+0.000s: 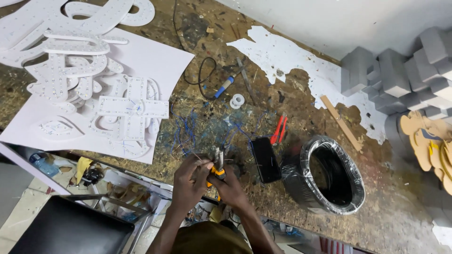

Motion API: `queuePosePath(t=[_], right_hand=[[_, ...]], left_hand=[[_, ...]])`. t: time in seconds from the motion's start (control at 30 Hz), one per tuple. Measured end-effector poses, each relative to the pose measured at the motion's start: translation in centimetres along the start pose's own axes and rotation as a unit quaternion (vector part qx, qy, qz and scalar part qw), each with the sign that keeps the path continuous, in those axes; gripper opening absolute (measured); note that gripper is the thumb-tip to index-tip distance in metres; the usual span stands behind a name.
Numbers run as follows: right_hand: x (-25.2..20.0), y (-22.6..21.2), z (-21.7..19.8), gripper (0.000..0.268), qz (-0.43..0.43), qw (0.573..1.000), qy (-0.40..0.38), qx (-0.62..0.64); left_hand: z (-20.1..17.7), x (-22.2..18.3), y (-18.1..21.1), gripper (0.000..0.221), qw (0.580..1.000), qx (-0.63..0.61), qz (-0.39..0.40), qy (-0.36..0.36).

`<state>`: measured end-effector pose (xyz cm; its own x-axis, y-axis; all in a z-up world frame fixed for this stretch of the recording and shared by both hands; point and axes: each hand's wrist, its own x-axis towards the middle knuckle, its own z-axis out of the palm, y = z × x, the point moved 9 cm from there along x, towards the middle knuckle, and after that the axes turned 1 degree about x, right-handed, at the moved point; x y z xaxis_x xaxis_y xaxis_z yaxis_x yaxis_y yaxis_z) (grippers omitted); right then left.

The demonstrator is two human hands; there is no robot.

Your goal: Using pliers to strip insulation from and cut small blue wires on a cluttered workbench

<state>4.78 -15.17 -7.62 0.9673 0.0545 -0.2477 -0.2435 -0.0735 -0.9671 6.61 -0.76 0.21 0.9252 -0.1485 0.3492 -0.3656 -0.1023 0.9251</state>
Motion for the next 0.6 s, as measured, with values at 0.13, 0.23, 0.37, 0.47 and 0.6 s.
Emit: queuePosePath(t=[0.13,0.23,0.37,0.47,0.6], right_hand=[[-0.3,-2.9,0.2,0.015,-0.062,0.998,-0.008,-0.011],[-0.1,-2.8,-0.8,0.038,-0.013,0.999,0.027,-0.042],[0.5,-2.8,-1.2,0.041,-0.031,0.999,0.003,-0.045],[1.0,-2.3,-2.0,0.037,-0.01,0.999,0.006,-0.035],[2.0,-2.8,-2.6,0.02,-0.098,0.994,-0.04,0.01]], left_hand=[[0.1,0.6,0.8,0.026,0.999,-0.007,0.045,-0.017],[0.0,1.2,1.1,0.03,0.998,0.032,0.059,-0.017],[0.1,1.6,1.4,0.026,0.996,0.031,0.078,-0.008],[0.8,2.0,0.0,0.028,0.995,-0.101,0.011,0.008],[3.2,4.1,0.2,0.027,0.937,-0.339,0.059,-0.063]])
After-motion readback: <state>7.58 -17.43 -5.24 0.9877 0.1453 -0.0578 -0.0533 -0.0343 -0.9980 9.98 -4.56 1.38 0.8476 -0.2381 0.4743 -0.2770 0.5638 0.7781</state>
